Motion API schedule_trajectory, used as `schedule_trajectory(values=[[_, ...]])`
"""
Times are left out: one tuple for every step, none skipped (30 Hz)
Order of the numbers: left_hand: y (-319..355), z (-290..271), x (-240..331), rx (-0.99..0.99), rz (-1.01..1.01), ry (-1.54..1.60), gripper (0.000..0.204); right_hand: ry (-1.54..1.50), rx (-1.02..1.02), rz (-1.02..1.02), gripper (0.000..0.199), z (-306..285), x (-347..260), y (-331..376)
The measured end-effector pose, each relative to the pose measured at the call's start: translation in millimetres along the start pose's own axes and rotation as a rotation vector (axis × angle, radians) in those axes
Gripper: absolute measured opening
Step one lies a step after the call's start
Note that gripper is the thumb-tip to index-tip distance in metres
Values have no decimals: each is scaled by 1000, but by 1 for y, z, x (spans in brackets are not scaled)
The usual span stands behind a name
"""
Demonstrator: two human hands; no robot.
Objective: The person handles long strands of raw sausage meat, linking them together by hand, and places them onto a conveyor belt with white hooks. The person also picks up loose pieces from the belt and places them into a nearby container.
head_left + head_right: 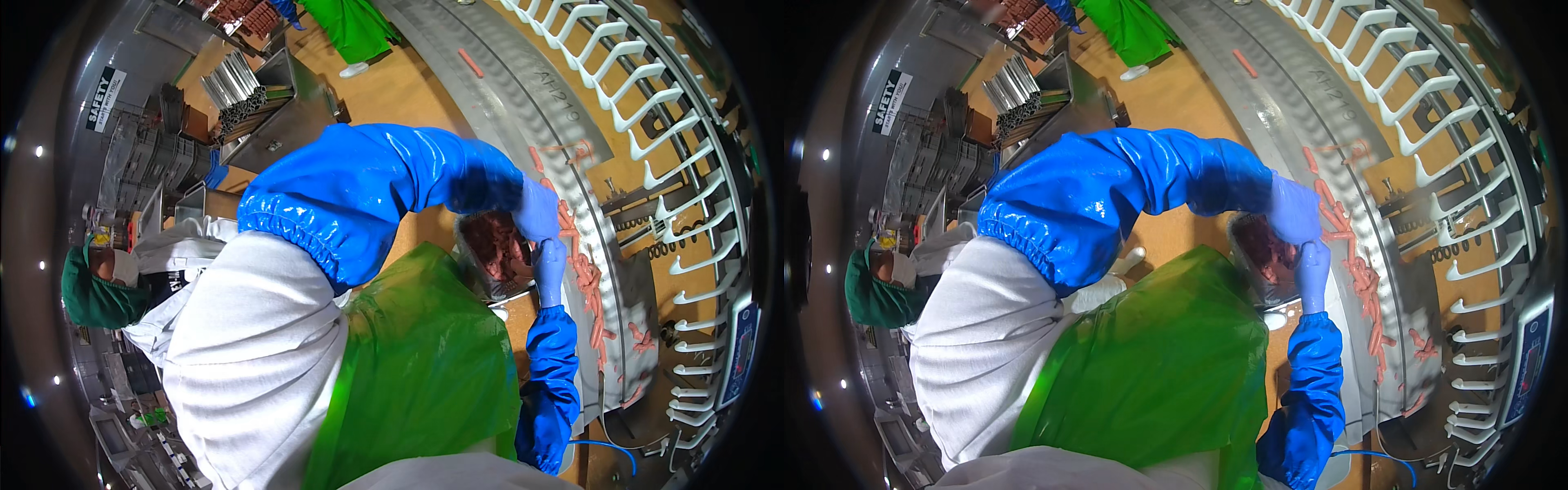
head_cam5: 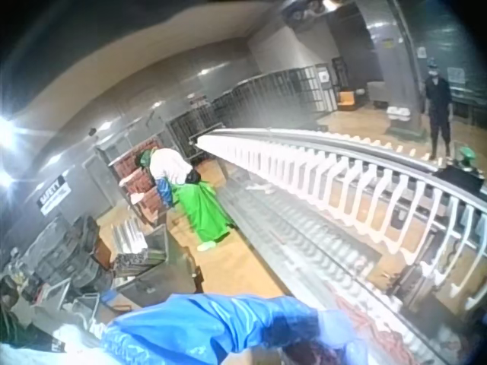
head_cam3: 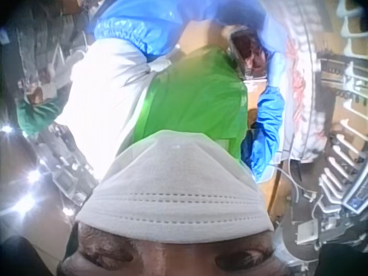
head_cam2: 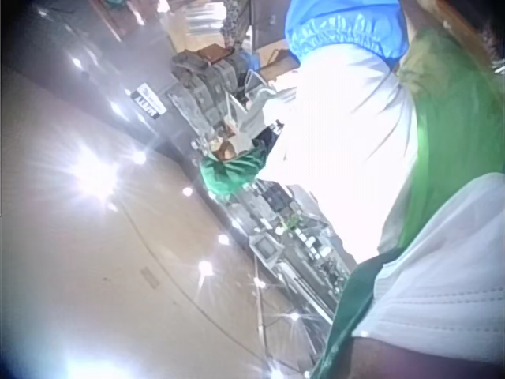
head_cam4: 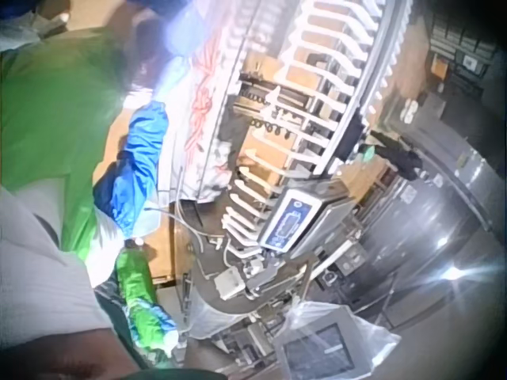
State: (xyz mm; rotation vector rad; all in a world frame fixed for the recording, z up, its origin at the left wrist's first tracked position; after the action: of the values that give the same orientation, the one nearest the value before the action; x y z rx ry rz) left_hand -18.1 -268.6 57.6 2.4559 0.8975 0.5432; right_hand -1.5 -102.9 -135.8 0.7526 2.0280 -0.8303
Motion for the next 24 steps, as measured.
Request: schedule_trajectory(values=[[2,0,-2,44,23,77,32,-77,2,47,28,-1,2,0],[17,9,-4,80,-10,170,32,-192,-27,63,29,7,-9,-5],[21,5,-5,124,20,244,32,-219,18,53,29,0,-27,-10],[22,-2,-9,66,-19,282,32,-245,65,42,29,-8,-42,-16],[42,-23,-3,3,-93,333,32,-325,64,79,30,-12,-57,-23],[49,-26,-6,18,-100,402,32,-386,79,125,31,-20,-70,-28],[58,-29,-8,31,-117,470,31,-457,94,169,31,-23,-77,-30],[62,-22,-22,121,-85,562,29,-379,88,150,30,-22,-80,-31],[66,-16,-31,214,-55,656,28,-302,77,129,30,-21,-81,-34],[69,-10,-37,325,37,535,25,-227,62,107,29,-20,-81,-36],[69,-10,-41,435,139,404,23,-139,72,16,27,-13,-63,-32],[72,-11,-42,539,236,270,22,-53,89,-74,25,-6,-43,-28],[79,-21,-39,604,117,690,20,-172,67,-31,22,-1,-21,-21],[90,-39,-32,643,-7,1108,20,-288,52,13,20,6,2,-14],[95,-51,-26,662,-148,1522,20,-125,82,-120,18,19,27,0],[96,-49,-25,696,-28,1688,21,-131,133,-108,23,23,20,-2],[94,-48,-26,729,104,1850,22,-134,183,-96,29,28,-4,-8],[102,-40,-20,784,216,2015,22,-352,77,33,33,33,-49,-14],[105,-38,-11,944,171,1916,23,-557,12,191,38,32,-92,-18],[105,-40,0,1084,137,1804,23,-731,-15,362,42,30,-134,-22],[107,-46,4,1181,131,1828,23,-728,-108,446,38,32,-140,-26],[108,-47,6,1283,127,1850,23,-713,-208,533,33,37,-143,-31],[111,-50,1,1342,156,2015,23,-739,-244,548,25,44,-133,-27],[116,-58,-5,1401,186,2167,23,-775,-257,529,17,50,-112,-21]])
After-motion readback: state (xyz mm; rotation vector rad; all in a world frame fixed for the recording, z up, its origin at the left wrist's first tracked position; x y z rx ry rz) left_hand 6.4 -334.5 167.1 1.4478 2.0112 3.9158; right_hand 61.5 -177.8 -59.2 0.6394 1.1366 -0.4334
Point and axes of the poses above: each hand's wrist, its own y-axis away from the middle knuckle, its own z-axis out of the palm, x = y × z, the point moved 1 cm from there along -y, towards the middle knuckle, and after that the axes turned 3 degrees about -y, right-handed, at the moved point
